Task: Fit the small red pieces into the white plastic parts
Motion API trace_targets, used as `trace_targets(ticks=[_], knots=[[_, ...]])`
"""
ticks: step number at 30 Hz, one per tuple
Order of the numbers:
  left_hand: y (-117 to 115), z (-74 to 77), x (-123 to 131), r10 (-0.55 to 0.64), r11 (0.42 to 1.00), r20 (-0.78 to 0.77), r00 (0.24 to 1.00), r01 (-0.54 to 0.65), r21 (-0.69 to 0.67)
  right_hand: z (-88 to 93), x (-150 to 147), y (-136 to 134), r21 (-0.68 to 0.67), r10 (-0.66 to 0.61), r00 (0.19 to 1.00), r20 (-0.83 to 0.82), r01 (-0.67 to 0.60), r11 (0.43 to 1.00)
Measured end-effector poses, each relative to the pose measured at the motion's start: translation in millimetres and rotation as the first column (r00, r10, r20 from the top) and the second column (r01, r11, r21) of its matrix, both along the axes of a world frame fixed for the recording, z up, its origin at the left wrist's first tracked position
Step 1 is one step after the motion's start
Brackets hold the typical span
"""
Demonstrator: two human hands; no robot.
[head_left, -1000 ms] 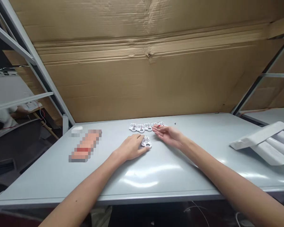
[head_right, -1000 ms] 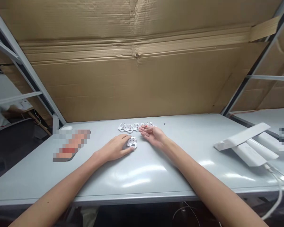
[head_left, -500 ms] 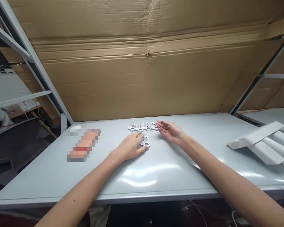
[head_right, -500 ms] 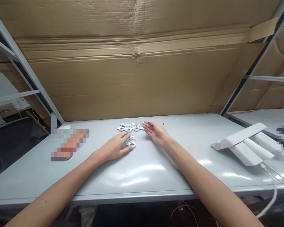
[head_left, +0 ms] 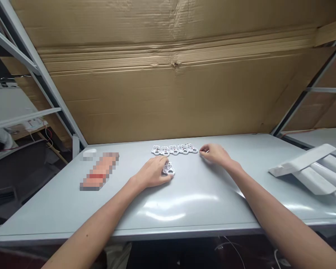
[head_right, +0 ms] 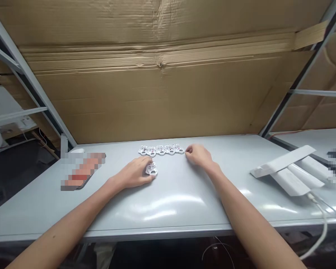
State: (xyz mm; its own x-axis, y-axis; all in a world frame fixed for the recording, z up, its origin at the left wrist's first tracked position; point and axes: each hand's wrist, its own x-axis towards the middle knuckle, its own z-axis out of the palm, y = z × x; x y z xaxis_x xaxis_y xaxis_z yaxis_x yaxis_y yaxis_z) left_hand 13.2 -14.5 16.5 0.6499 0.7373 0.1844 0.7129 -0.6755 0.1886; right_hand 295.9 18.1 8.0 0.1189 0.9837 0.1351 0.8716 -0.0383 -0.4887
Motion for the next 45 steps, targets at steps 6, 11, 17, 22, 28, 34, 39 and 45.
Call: trace_targets(ticks=[6, 11, 17, 22, 28, 34, 39, 45], knots=[[2, 7.4, -8, 0.060, 0.998, -0.007, 0.998, -0.059, 0.022, -1.9, 4, -3, -0.042, 0.034, 0.999, 0.013, -0.034, 0.999], [8, 16.1, -19, 0.155, 0.987, -0.043, 0.987, -0.156, -0.031, 6.6, 4, -2, -0.025, 0.000, 1.000, 0.004, 0.000, 1.000], [16, 28.5, -43, 0.301, 0.950, -0.124, 0.945, -0.309, -0.052, 3.3, -30, -12, 0.239, 0.377, 0.926, -0.010, -0.364, 0.900], [31, 18.5, -57, 0.334, 0.942, -0.178, 0.926, -0.335, 0.022, -8.9, -71, -32, 0.220, 0.673, 0.719, 0.171, -0.694, 0.686], [52, -4.5, -62, 0.332, 0.943, -0.115, 0.936, -0.332, 0.023, -13.3, -81, -35, 0.176, 0.717, 0.673, 0.183, -0.740, 0.649], [59, -15.6, -57, 0.364, 0.931, -0.080, 0.928, -0.363, 0.024, -12.1, -79, -35, 0.159, 0.714, 0.673, 0.194, -0.740, 0.654], [47, -12.9, -41, 0.238, 0.971, -0.039, 0.970, -0.237, 0.036, -9.1, -80, -36, 0.135, 0.715, 0.672, 0.190, -0.740, 0.659], [35, -7.2, -30, 0.131, 0.989, -0.106, 0.986, -0.122, 0.089, -3.9, -78, -37, 0.105, 0.723, 0.678, 0.131, -0.735, 0.670]])
